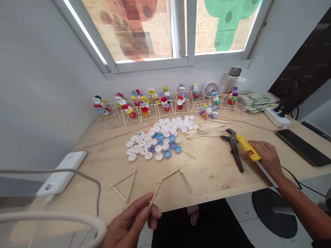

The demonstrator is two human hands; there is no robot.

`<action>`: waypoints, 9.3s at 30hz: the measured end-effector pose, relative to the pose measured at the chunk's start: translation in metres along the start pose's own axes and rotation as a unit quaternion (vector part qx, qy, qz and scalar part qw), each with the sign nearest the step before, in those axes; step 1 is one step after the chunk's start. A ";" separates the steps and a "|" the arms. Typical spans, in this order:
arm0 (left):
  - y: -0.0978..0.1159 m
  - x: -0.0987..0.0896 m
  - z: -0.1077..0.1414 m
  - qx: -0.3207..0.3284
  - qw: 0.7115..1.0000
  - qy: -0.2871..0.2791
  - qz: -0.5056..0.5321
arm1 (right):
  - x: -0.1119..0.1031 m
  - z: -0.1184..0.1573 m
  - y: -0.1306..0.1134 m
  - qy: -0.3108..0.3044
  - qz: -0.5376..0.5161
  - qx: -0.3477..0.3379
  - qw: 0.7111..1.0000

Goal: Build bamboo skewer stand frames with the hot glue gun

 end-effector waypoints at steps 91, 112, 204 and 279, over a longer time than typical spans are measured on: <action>-0.045 0.048 -0.017 0.205 0.880 0.039 -0.426 | -0.010 -0.004 -0.218 -0.187 -0.302 -0.106 0.929; -0.047 0.049 -0.016 0.215 0.869 0.039 -0.444 | -0.008 -0.003 -0.220 -0.156 -0.276 -0.106 0.943; -0.050 0.071 -0.016 0.323 0.817 0.033 -0.476 | -0.003 0.002 -0.221 -0.104 -0.301 -0.100 0.943; -0.026 -0.105 -0.044 -0.015 0.949 0.069 -0.307 | -0.008 -0.019 -0.223 -0.163 -0.432 -0.062 0.885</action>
Point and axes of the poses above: each hand's wrist, its own z-axis away from the middle knuckle, its own x-axis out of the palm, y = z × x, the point moved 5 cm from there along -z, towards the middle knuckle, and after that the axes turned 13 degrees about -y, right-handed, at the moved point
